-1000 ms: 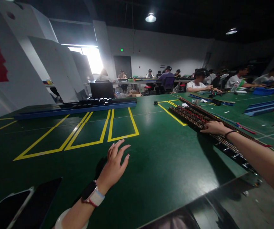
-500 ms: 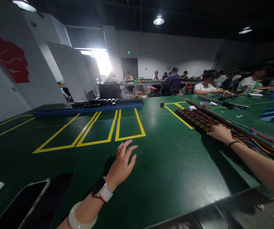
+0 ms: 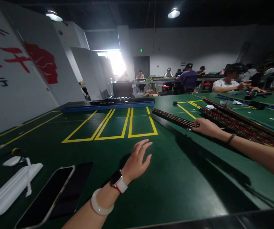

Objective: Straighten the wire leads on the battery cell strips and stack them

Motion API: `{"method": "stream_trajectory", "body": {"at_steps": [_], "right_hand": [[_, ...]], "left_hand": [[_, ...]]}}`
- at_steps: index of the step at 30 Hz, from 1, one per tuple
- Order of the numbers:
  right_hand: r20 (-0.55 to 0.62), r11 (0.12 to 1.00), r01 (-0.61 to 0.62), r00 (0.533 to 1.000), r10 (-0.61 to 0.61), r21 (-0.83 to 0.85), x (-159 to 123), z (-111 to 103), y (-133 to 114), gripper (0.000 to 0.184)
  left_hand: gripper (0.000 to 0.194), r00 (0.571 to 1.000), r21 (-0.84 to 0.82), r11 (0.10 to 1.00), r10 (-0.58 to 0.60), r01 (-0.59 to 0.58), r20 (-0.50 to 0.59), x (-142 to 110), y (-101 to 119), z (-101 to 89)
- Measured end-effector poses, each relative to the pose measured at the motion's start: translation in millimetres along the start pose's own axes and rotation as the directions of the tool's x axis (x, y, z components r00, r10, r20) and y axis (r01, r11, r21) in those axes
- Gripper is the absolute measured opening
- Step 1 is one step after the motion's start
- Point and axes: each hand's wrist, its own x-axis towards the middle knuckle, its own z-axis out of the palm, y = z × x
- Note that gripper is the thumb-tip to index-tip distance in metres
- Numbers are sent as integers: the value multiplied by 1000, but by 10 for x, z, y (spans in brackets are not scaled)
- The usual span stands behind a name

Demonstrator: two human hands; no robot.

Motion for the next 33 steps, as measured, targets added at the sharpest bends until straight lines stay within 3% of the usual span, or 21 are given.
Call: {"method": "stream_trajectory", "body": {"at_steps": [4, 8, 13, 18, 23, 27, 29, 31, 33], "right_hand": [[28, 971, 202, 978, -208, 128, 147, 144, -837, 23], [3, 874, 357, 925, -379, 330, 204, 331, -1725, 22], [-40, 684, 556, 789, -614, 473, 255, 537, -2673, 22], [-19, 598, 640, 690, -724, 483, 293, 722, -3308, 25], [7, 563, 684, 633, -774, 464, 283, 879, -3617, 27], [20, 533, 721, 586, -810, 443, 262, 801, -3624, 35], [16, 509, 729, 565, -825, 458, 262, 648, -3476, 46], [-12, 498, 696, 588, -809, 517, 277, 456, -3193, 53], [-24, 519, 655, 633, -774, 549, 300, 287, -2787, 46]], "left_hand": [[50, 994, -22, 995, 99, -100, -50, -7, 23, -17], [35, 984, -79, 985, 142, -151, -103, -32, 27, -4], [13, 972, -102, 979, 159, -178, -172, -71, 22, 17], [12, 959, -83, 970, 209, -228, -193, -97, 26, 28], [11, 971, -94, 978, 170, -187, -166, -108, 32, 31], [11, 976, -104, 980, 150, -167, -157, -101, 31, 25], [11, 978, -112, 982, 136, -154, -159, -92, 36, 23], [11, 983, -118, 984, 115, -132, -139, -78, 43, 25], [10, 993, -101, 991, 77, -85, -84, -56, 46, 31]]}}
